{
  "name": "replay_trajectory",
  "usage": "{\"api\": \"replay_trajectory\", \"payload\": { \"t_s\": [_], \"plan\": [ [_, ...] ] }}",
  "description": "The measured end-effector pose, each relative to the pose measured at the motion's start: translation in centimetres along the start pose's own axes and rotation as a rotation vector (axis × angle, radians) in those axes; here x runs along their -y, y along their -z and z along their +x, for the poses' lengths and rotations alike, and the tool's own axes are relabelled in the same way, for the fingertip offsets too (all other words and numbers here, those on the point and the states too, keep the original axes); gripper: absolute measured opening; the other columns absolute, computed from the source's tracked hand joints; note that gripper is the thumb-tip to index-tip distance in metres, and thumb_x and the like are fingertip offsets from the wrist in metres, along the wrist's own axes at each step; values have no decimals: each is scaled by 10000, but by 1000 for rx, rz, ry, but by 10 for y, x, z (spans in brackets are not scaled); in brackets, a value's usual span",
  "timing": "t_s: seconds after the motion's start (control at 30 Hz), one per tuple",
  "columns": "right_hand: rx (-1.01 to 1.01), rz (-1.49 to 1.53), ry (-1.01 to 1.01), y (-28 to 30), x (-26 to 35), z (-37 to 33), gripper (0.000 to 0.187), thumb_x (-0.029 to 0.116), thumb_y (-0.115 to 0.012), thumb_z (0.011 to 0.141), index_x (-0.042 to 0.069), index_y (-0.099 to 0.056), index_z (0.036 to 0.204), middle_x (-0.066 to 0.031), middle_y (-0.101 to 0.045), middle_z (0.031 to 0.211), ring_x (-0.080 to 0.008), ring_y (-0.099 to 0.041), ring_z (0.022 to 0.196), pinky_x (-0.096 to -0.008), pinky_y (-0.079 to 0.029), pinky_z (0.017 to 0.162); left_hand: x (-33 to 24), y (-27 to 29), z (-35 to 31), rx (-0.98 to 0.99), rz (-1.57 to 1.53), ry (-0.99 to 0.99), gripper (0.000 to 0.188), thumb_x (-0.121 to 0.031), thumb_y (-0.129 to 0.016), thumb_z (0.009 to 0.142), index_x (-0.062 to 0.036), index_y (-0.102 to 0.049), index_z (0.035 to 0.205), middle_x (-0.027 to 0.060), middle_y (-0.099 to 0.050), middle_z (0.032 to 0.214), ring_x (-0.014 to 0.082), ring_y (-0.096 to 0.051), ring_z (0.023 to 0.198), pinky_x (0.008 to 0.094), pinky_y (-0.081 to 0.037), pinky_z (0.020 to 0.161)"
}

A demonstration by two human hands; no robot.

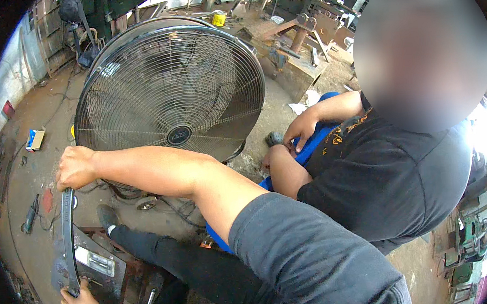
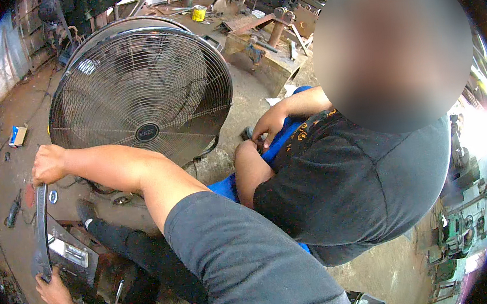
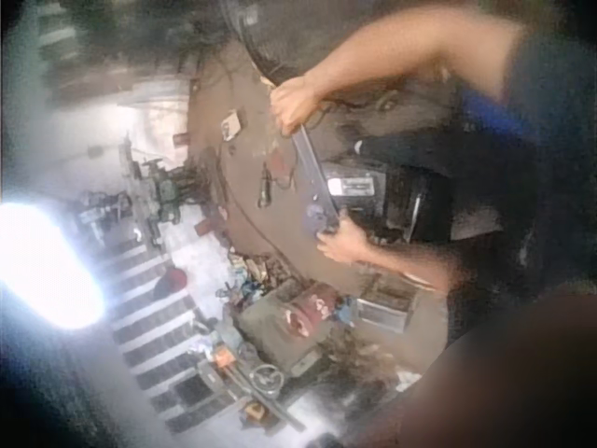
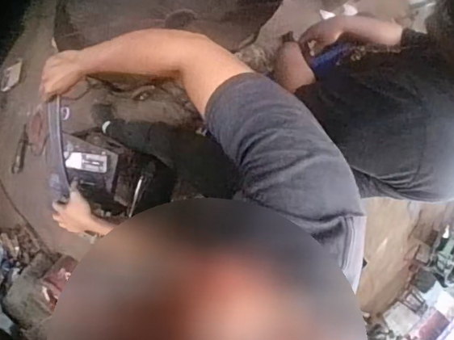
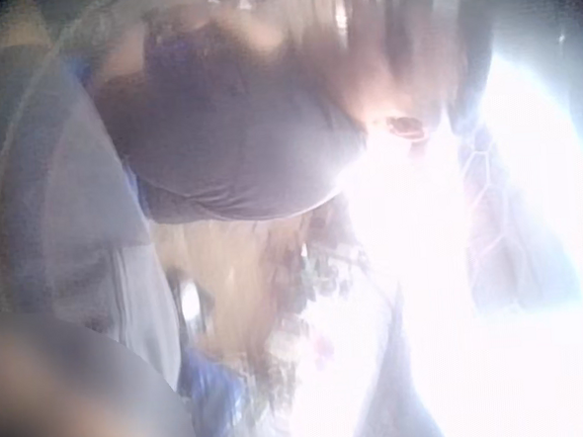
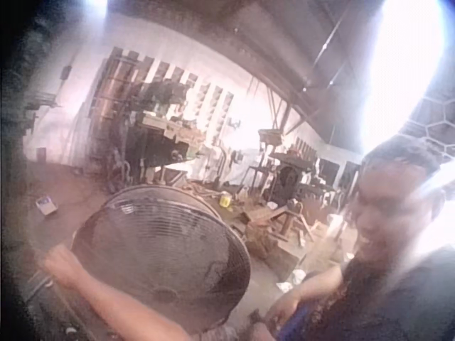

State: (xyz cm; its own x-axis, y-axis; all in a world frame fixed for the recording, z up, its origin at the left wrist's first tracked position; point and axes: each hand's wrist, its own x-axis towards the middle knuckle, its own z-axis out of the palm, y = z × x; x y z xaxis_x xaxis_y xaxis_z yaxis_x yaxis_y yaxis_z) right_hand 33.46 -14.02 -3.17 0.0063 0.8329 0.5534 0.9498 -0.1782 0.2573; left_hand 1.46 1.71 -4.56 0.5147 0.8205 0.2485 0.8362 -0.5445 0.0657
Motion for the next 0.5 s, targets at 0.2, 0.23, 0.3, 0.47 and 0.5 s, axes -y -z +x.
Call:
{"api": "replay_trajectory", "payload": {
  "t_s": [0.2, 0.23, 0.3, 0.47, 0.5],
  "plan": [
    [256, 23, -157, -73, -4, 113, 114, 280, -639, 813, 280, -750, 840, -14, -746, 860, -264, -724, 892, -463, -547, 775, -19, 7, -1, -22, 26, 237, 797, -653, -705, 756, -154, -588, 1367, 180, -587, 1315, 392, -564, 1213, 518, -480, 973],
    [238, 71, -151, -91, 6, 145, 64, 258, -697, 789, 270, -750, 824, -10, -746, 860, -266, -720, 935, -469, -534, 820, -18, 5, 2, -38, -13, 255, 815, -649, -721, 749, -145, -579, 1374, 197, -583, 1311, 399, -564, 1211, 523, -485, 963],
    [200, 116, -103, -130, 26, 194, 142, 181, -790, 702, 239, -762, 829, -38, -738, 877, -283, -714, 948, -440, -556, 825, -8, -5, 1, -88, -19, 327, 835, -627, -752, 739, -128, -565, 1383, 220, -579, 1297, 408, -562, 1210, 526, -481, 970],
    [18, 170, -18, -134, 5, 165, 149, 198, -760, 713, 222, -768, 860, -11, -726, 935, -261, -661, 1014, -441, -516, 885, -7, 5, -10, -29, -172, 207, 835, -575, -792, 753, -115, -548, 1406, 216, -557, 1339, 422, -515, 1273, 518, -418, 1064],
    [23, 170, -20, -121, 10, 159, 149, 198, -760, 713, 222, -768, 860, -11, -726, 935, -261, -661, 1014, -441, -516, 885, -5, 15, -11, 44, -221, 142, 865, -579, -805, 747, -112, -535, 1423, 216, -535, 1381, 436, -490, 1303, 519, -402, 1086]
  ]
}}
